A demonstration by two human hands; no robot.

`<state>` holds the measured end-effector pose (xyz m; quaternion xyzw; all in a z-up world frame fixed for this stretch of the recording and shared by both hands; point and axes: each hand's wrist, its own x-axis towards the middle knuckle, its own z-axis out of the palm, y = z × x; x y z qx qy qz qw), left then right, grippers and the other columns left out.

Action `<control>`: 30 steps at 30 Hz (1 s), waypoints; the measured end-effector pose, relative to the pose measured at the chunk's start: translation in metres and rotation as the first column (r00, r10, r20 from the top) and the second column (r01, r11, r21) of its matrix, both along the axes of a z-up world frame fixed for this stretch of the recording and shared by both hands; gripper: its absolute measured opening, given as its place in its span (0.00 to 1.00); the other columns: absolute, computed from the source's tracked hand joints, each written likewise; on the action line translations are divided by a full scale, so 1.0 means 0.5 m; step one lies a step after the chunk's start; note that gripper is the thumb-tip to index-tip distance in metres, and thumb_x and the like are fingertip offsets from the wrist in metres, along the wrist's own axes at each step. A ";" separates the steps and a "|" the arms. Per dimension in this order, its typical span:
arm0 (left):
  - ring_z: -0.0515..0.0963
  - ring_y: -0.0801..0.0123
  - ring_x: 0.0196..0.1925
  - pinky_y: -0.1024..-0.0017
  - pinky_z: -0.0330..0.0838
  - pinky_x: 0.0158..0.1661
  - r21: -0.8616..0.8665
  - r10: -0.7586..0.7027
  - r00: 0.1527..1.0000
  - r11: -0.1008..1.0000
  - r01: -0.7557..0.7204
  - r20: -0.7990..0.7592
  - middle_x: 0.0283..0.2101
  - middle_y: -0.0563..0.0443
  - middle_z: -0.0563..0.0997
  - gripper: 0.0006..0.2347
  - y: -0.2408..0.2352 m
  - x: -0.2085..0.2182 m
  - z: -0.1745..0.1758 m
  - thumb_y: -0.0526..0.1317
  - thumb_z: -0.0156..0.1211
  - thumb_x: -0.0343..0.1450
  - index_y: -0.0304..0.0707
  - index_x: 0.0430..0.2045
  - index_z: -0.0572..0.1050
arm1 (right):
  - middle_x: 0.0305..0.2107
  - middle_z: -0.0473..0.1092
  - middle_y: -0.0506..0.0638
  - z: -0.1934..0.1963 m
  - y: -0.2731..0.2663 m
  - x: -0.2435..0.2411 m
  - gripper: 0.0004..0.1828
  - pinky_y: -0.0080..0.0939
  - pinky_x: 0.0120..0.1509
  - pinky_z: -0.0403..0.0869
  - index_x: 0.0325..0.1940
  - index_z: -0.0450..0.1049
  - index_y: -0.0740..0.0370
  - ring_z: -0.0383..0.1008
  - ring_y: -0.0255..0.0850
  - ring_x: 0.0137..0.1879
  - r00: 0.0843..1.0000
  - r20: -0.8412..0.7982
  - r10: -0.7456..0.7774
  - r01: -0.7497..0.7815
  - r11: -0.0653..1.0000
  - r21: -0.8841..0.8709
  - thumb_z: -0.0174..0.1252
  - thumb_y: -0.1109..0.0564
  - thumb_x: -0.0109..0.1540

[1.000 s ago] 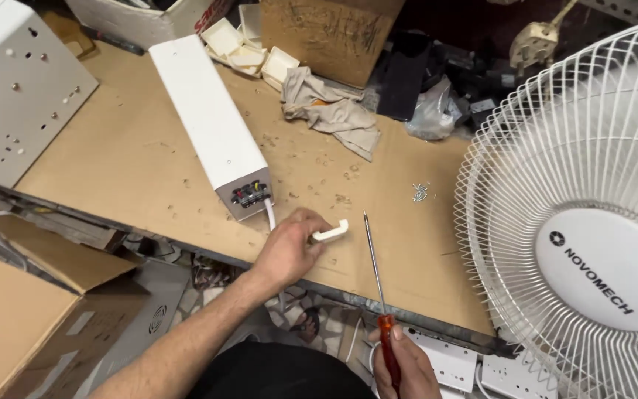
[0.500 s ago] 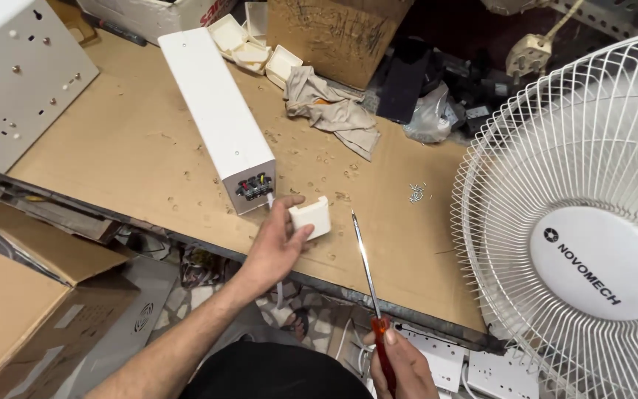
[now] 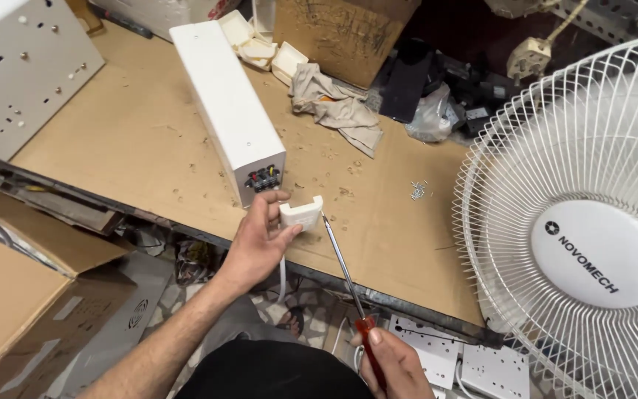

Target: The person works at a cluttered workbench on a white rectangular electrical enclosure with a power cord. They hold the enclosure steady, use a red-handled screwdriver to drive screws into its end fitting, reposition the enclosure, and handle small white end caps and wiring as they assemble the unit.

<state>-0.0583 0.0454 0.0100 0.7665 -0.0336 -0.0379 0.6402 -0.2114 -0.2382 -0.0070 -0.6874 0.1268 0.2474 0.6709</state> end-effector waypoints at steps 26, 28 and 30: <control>0.81 0.70 0.50 0.69 0.82 0.50 -0.012 -0.010 0.975 1.000 0.013 0.223 0.49 0.51 0.80 0.15 0.060 -0.064 -0.041 0.36 0.60 0.74 0.44 0.56 0.73 | 0.11 0.64 0.46 0.038 0.080 0.032 0.22 0.34 0.18 0.54 0.47 0.79 0.64 0.55 0.32 0.13 0.999 -0.030 0.010 -0.016 0.978 -0.210 0.47 0.46 0.68; 0.80 0.71 0.50 0.69 0.81 0.50 -0.082 -0.009 0.983 0.996 0.024 0.183 0.49 0.51 0.80 0.15 0.061 -0.061 -0.041 0.38 0.58 0.75 0.45 0.57 0.72 | 0.12 0.64 0.46 0.045 0.096 0.036 0.20 0.34 0.18 0.53 0.48 0.79 0.63 0.55 0.32 0.13 1.000 0.001 0.014 -0.014 0.980 -0.198 0.48 0.47 0.68; 0.79 0.71 0.50 0.68 0.79 0.50 -0.150 -0.014 0.990 0.988 0.035 0.143 0.48 0.51 0.80 0.15 0.061 -0.056 -0.028 0.40 0.57 0.75 0.46 0.58 0.71 | 0.12 0.63 0.45 0.049 0.106 0.040 0.19 0.33 0.19 0.53 0.49 0.78 0.63 0.55 0.31 0.13 0.999 0.033 0.014 -0.008 0.983 -0.186 0.48 0.48 0.68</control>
